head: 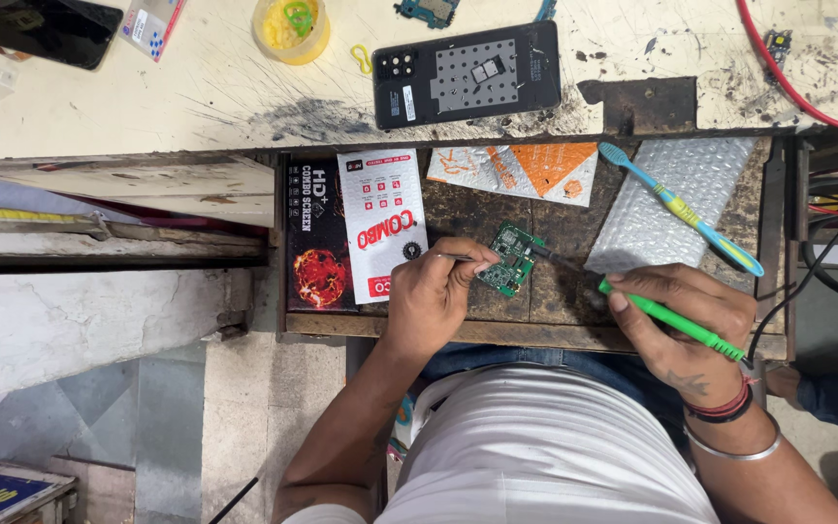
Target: The person removes a ribbon cable from a smartphone chassis, then uses a soldering iron to work on a small green circuit board. They flip the board and continue soldering different areas while holding it with one hand.
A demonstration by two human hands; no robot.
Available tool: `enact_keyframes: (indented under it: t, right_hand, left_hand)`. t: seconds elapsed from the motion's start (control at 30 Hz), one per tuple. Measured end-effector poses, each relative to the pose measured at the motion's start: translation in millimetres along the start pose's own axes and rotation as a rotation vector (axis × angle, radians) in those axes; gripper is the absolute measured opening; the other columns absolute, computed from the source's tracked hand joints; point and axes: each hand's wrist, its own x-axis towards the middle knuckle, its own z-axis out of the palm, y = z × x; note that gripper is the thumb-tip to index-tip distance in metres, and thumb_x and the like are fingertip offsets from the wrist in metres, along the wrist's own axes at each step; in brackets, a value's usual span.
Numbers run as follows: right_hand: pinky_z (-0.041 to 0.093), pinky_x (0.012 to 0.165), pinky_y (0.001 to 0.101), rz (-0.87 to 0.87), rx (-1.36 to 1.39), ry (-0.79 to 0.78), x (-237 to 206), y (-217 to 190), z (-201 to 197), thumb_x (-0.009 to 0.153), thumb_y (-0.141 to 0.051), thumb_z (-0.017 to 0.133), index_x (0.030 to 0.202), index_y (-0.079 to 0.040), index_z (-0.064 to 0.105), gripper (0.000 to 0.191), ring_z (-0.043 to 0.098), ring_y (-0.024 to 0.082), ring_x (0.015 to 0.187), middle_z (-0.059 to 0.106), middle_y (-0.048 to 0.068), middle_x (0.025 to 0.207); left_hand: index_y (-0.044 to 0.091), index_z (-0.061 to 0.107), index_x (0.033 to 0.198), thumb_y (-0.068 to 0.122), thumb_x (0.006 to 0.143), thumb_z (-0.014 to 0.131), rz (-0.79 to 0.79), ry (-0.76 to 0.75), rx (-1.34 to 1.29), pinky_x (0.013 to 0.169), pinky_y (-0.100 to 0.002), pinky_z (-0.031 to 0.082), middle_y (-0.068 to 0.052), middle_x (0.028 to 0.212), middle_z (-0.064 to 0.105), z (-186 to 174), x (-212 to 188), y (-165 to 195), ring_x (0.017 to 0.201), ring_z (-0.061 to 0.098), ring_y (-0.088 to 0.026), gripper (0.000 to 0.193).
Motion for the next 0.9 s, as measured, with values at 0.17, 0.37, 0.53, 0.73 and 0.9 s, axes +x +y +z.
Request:
enact_keyframes:
  t: [0.17,0.37,0.53,0.73,0.9]
  right_hand:
    - [0.058,0.074,0.0284,0.006,0.021,-0.025,2.8,-2.5,-2.8,0.088,-0.003,0.075,0.096,0.003,0.075,0.010,0.076,0.021,0.080,0.075,0.015,0.090]
    - [0.059,0.074,0.0283,-0.031,0.014,-0.022,6.4,-6.3,-6.5,0.086,-0.003,0.075,0.094,0.001,0.075,0.009,0.076,0.021,0.080,0.075,0.013,0.089]
    - [0.058,0.070,0.0282,-0.017,-0.003,-0.002,3.6,-4.8,-5.8,0.084,-0.004,0.076,0.094,0.000,0.077,0.010,0.076,0.020,0.077,0.076,0.013,0.087]
    - [0.059,0.071,0.0279,-0.036,-0.007,0.005,2.0,-3.3,-6.6,0.085,-0.004,0.076,0.095,-0.001,0.077,0.011,0.077,0.020,0.078,0.076,0.012,0.089]
    - [0.059,0.067,0.0272,-0.021,0.014,-0.019,3.0,-4.0,-7.5,0.083,-0.005,0.077,0.095,-0.001,0.077,0.012,0.077,0.019,0.076,0.077,0.012,0.088]
  left_hand:
    - [0.004,0.056,0.105,0.005,0.104,0.063,0.004,0.005,0.011,0.074,-0.029,0.064,-0.008,0.102,0.077,0.8,1.0,2.8,0.092,0.079,-0.021,0.007]
    - [0.004,0.057,0.103,0.001,0.102,0.064,0.029,0.013,0.012,0.075,-0.030,0.065,-0.009,0.102,0.077,-0.1,3.8,6.8,0.093,0.080,-0.022,0.008]
    - [0.003,0.057,0.103,0.000,0.101,0.063,0.024,0.006,0.000,0.076,-0.030,0.065,-0.009,0.102,0.077,0.9,1.5,7.4,0.095,0.080,-0.022,0.007]
    - [0.004,0.057,0.103,0.000,0.100,0.064,0.005,0.005,0.011,0.074,-0.030,0.065,-0.009,0.101,0.078,1.9,0.4,7.3,0.094,0.080,-0.022,0.009]
    - [0.004,0.057,0.103,0.000,0.099,0.065,0.011,0.009,0.009,0.074,-0.031,0.065,-0.009,0.101,0.078,2.2,0.7,8.7,0.094,0.080,-0.022,0.010]
